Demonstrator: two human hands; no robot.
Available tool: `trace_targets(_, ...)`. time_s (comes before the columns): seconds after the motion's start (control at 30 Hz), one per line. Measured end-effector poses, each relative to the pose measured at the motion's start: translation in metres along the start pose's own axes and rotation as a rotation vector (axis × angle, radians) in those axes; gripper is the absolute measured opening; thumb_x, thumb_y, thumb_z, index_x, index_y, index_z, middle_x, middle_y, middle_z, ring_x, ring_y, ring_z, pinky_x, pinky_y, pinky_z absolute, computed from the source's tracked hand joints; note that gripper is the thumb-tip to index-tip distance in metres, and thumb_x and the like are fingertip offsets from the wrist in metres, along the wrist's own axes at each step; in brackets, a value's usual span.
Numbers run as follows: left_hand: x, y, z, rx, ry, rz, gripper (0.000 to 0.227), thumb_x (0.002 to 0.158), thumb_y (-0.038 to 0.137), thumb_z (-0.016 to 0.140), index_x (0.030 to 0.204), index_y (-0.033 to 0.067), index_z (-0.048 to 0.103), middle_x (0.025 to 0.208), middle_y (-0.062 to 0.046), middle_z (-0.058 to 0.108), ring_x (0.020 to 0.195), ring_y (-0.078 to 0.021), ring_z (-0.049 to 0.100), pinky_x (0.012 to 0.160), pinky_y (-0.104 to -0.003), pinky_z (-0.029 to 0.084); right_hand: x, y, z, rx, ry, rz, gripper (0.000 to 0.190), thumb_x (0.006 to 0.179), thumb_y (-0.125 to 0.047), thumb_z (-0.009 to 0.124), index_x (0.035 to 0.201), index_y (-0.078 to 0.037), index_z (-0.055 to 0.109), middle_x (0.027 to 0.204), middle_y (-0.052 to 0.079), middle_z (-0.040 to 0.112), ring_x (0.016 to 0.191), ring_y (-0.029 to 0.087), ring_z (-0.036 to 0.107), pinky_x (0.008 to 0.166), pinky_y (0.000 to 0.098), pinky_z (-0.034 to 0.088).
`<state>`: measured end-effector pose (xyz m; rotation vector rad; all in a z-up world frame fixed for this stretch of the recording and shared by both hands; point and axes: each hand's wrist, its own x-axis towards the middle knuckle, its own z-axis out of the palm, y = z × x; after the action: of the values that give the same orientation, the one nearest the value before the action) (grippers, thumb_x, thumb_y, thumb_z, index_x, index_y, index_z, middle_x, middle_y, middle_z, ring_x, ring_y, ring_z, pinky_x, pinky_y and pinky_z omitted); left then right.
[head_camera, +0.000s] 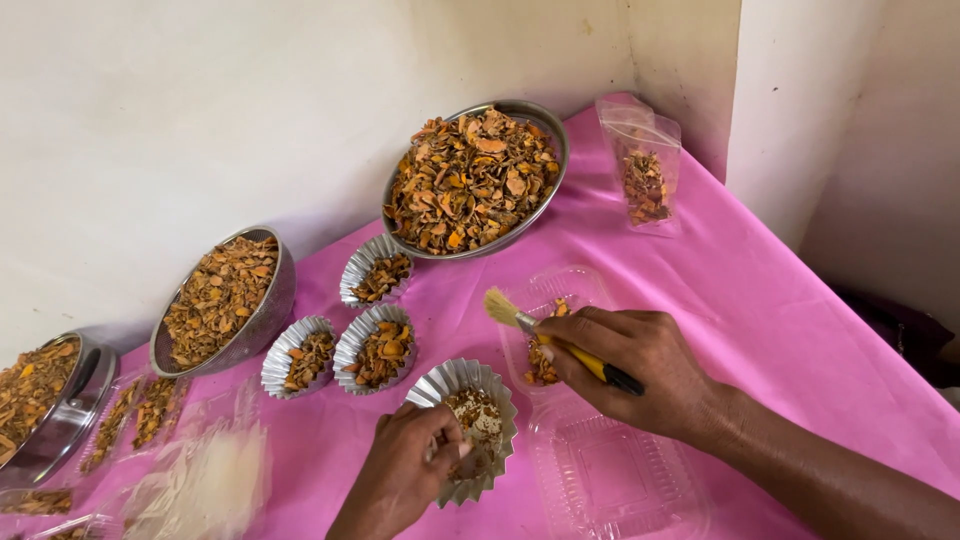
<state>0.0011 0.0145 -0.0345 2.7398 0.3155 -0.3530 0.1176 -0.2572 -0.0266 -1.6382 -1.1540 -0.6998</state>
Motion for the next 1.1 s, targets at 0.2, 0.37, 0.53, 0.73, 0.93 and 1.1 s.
trace_targets(0.2, 0.01, 0.01, -0.011, -0.316, 0.029, 0.056, 0.014, 0.095, 0.019, 0.067, 0.083, 0.0152, 0.06, 0.085, 0.002, 0.065, 0.082, -0.0119, 0.06, 0.078, -0.029, 0.053, -0.005, -0.002, 0.007, 0.066, -0.057, -0.012, 0.022, 0.095, -0.016, 0.07, 0.114, -0.006, 0.071, 0.09, 0.007, 0.079, 0.067, 0.019, 0.078, 0.061, 0.0315, 0.065)
trace_targets(0.37, 0.014, 0.019, -0.012, -0.562, 0.058, -0.038, 0.01, 0.092, 0.012, 0.074, 0.086, 0.0099, 0.066, 0.083, -0.001, 0.065, 0.08, -0.0138, 0.059, 0.078, -0.027, 0.05, -0.006, -0.007, 0.009, 0.094, -0.145, -0.011, 0.017, 0.098, -0.018, 0.064, 0.111, -0.009, 0.07, 0.089, 0.006, 0.076, 0.063, 0.022, 0.073, 0.058, 0.033, 0.06)
trace_targets(0.53, 0.017, 0.006, -0.004, -0.62, 0.141, -0.026, 0.014, 0.087, 0.014, 0.081, 0.08, 0.0124, 0.069, 0.082, 0.001, 0.07, 0.083, -0.0129, 0.065, 0.083, -0.027, 0.053, -0.003, -0.02, 0.009, 0.153, -0.213, 0.034, 0.017, 0.097, -0.018, 0.064, 0.112, -0.01, 0.069, 0.097, 0.007, 0.079, 0.07, 0.025, 0.076, 0.064, 0.033, 0.062)
trace_targets(0.73, 0.016, -0.004, 0.003, -0.804, 0.196, 0.105, 0.017, 0.087, -0.001, 0.077, 0.08, 0.0091, 0.065, 0.079, -0.003, 0.065, 0.075, -0.0153, 0.061, 0.072, -0.028, 0.055, -0.006, -0.026, 0.014, 0.137, -0.254, -0.038, 0.018, 0.096, -0.017, 0.066, 0.111, -0.007, 0.07, 0.091, 0.008, 0.077, 0.068, 0.023, 0.075, 0.06, 0.0329, 0.062)
trace_targets(0.93, 0.012, 0.0, -0.005, -0.923, 0.149, 0.058, 0.017, 0.086, 0.01, 0.079, 0.103, 0.0057, 0.077, 0.095, -0.004, 0.077, 0.091, -0.014, 0.072, 0.083, -0.026, 0.06, -0.004, -0.028, 0.013, 0.136, -0.363, -0.005, 0.022, 0.098, -0.021, 0.062, 0.115, -0.01, 0.07, 0.099, 0.007, 0.078, 0.075, 0.024, 0.077, 0.063, 0.035, 0.062)
trace_targets(1.1, 0.013, -0.008, -0.001, -1.066, 0.12, 0.11, 0.021, 0.083, 0.015, 0.082, 0.099, 0.0047, 0.075, 0.091, -0.005, 0.072, 0.086, -0.0181, 0.066, 0.077, -0.03, 0.055, -0.01, -0.03, 0.01, 0.109, -0.288, 0.026, 0.031, 0.093, -0.019, 0.067, 0.122, -0.008, 0.069, 0.114, 0.007, 0.08, 0.097, 0.02, 0.083, 0.081, 0.0308, 0.067)
